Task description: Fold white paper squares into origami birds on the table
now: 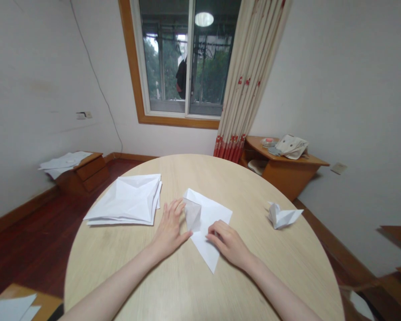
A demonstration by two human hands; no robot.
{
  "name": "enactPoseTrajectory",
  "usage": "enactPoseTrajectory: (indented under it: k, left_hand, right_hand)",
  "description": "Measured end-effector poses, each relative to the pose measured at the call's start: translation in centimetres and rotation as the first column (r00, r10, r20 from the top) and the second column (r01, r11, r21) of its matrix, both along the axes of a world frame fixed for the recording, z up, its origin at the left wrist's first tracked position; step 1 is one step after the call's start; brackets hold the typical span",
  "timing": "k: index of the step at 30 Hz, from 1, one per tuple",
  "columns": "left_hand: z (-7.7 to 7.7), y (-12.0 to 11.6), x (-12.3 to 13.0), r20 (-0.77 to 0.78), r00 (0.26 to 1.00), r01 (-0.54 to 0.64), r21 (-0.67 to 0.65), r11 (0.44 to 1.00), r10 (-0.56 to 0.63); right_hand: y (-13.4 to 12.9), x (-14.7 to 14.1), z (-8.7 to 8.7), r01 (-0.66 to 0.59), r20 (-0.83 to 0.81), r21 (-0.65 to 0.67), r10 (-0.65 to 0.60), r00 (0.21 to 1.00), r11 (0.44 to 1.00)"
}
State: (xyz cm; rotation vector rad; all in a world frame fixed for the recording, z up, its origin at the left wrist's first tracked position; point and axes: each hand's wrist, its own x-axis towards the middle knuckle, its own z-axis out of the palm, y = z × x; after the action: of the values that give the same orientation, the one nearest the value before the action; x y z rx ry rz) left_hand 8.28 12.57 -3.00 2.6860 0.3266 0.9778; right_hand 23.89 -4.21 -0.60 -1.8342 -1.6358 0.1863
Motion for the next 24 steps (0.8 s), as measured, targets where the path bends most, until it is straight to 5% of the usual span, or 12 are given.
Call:
enactPoseTrajectory:
  k: [4, 13, 19, 24]
  left_hand:
    - [0.0, -0.2, -0.1, -0.007, 1.0, 0.026, 0.01, 1.0, -0.026]
    - [0.5, -0.7, -0.3, 0.067, 0.998, -0.009, 0.027, 1.0, 0.007]
    - [1.4, -1.7, -0.7, 0.168, 0.985, -0.065, 0.209, 0.976, 0.03]
    - [2.1, -2.0, -1.0, 0.037, 0.998, 0.041, 0.314, 0.949, -0.055]
  right_hand:
    - [0.3, 0.7, -0.7, -0.005, 0.08, 0.074, -0.001, 0.997, 0.997]
    - [0.5, 1.3, -2.0, -0.027, 0.177, -0.036, 0.033, 0.984, 0.999]
    - [0.7, 1.5, -2.1, -0.032, 0.226, -0.079, 0.049, 0.973, 0.996]
    - [0.7, 1.6, -2.2, -0.044, 0.232, -0.083, 0.063, 0.971, 0.996]
